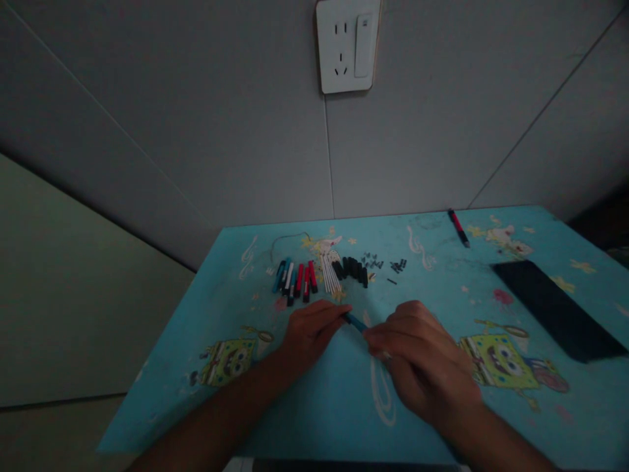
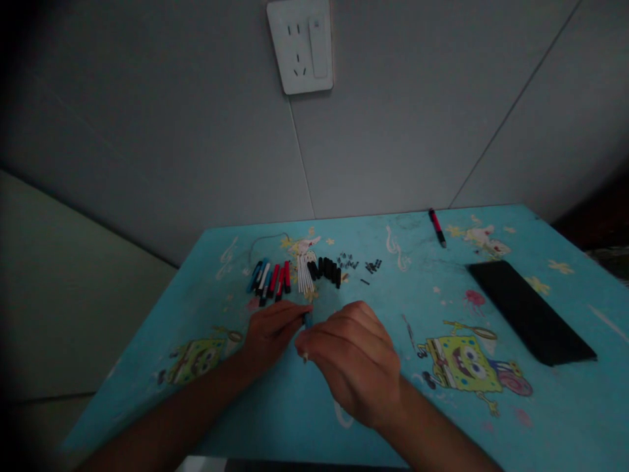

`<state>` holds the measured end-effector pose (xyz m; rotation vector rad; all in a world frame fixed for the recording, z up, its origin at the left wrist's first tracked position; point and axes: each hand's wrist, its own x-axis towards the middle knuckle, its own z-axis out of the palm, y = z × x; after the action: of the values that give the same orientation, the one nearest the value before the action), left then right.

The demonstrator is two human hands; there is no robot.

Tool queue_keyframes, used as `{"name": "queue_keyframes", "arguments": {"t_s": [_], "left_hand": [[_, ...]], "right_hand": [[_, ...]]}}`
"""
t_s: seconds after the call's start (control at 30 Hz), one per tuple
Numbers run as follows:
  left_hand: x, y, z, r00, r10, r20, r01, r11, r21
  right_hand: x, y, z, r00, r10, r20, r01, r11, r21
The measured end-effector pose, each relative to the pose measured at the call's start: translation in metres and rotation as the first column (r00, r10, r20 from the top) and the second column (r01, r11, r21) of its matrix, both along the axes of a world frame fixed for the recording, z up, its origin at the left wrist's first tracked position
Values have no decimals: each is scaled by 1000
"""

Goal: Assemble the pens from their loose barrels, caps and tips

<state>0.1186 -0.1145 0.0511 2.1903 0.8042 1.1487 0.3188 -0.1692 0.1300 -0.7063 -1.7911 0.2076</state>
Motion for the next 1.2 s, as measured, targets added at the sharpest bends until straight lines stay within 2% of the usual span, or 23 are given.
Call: {"name": "queue_keyframes", "arguments": {"t_s": [0.13,0.43,0.5,0.63,0.77,0.93,1.03,1.13,1.2], "left_hand": [[0,0,0,1000,-14,-28,13,1000,-19],[4,1,2,998,-16,-57,16,1000,-2],[4,2,3,998,-11,-69,10,1000,-9],[4,1,2,994,-12,-105,8,999,-35],[2,0,-1,995,-29,-94,26,999,-31],[2,1,-1,991,-56,-124,52,998,-35],[3,3,0,982,-71,-176,64,997,-43],[4,6,2,989,-36,-145,31,999,-34],[2,8,3,996,-1,-85,0,1000,-11]], "right_hand": [[1,1,-8,997,-40,-61,34,994,-108],[-6,2,-18,973,-144,-182,106,973,-204],[-7,4,-21,939,-229,-257,151,945,-291],[-5,11,-25,818,-412,-401,193,854,-484],[-2,19,-27,798,-442,-409,188,828,-528],[0,21,-32,818,-432,-381,191,827,-529],[-2,18,-31,863,-386,-326,207,859,-468],[-5,14,-23,912,-226,-341,134,952,-275],[-4,12,-16,888,-158,-433,133,987,-87]]}}
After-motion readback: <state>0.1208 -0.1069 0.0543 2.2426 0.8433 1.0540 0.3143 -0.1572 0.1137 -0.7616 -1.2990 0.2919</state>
